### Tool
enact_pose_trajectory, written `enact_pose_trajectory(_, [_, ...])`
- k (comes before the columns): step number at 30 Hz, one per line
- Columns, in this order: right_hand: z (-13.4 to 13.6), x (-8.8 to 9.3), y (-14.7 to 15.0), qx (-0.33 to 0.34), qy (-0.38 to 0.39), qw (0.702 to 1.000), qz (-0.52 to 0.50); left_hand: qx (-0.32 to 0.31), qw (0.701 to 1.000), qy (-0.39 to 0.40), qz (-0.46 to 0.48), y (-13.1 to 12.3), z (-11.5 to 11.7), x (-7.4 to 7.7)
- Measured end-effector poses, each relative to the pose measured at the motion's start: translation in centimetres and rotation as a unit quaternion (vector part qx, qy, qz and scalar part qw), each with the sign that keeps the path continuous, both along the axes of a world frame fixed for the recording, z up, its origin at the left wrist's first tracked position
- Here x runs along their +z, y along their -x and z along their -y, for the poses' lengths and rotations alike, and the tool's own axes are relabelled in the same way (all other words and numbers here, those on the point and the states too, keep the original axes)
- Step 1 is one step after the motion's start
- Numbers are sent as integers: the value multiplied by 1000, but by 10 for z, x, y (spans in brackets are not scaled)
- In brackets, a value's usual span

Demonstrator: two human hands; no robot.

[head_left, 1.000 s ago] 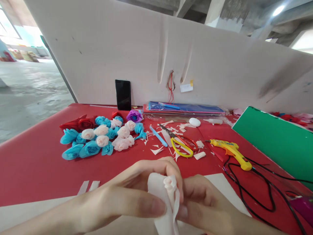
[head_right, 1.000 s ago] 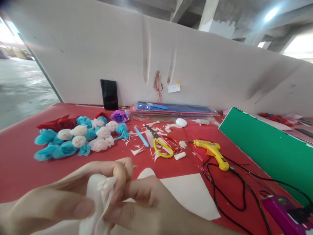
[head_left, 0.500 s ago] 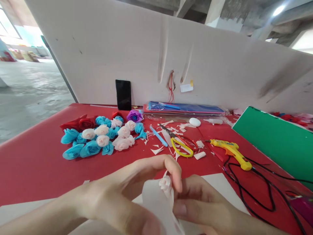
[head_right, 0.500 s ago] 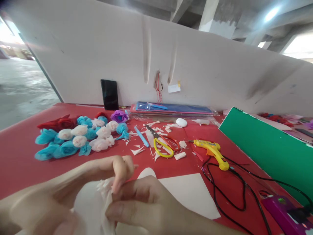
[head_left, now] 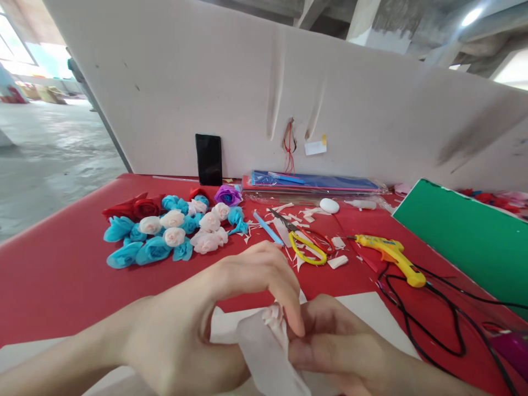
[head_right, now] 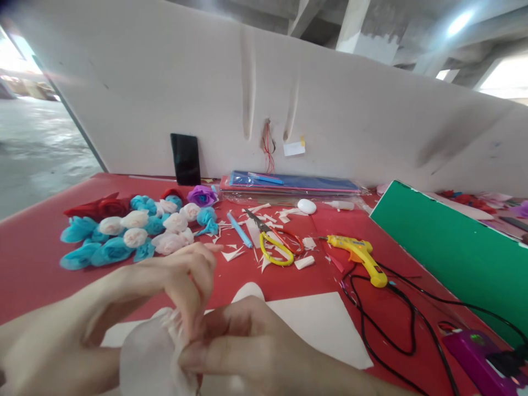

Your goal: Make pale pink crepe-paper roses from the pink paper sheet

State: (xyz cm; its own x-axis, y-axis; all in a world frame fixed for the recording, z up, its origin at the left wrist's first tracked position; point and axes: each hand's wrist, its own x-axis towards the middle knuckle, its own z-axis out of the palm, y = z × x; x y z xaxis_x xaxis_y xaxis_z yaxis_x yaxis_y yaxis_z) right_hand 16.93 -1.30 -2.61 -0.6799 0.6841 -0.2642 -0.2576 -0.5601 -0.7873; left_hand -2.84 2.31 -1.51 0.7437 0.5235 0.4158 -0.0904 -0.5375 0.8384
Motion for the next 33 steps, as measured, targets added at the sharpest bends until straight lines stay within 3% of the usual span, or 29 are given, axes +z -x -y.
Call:
enact_pose_trajectory(14, [3, -8, -5, 13, -5, 1000, -6, -30, 998, 48, 14, -4, -1, 4])
enact_pose_trajectory(22, [-1, -13, -4, 11, -2, 1000, -25, 12, 1000, -9, 14, 0, -2, 3])
enact_pose_trajectory(28, [1, -10, -5, 1, -84, 996, -9, 11, 999, 8, 33, -1, -1, -1])
enact_pose_trajectory(33, [3, -10, -7, -21, -146, 986, 72, -3, 998, 48, 51, -3, -3, -4])
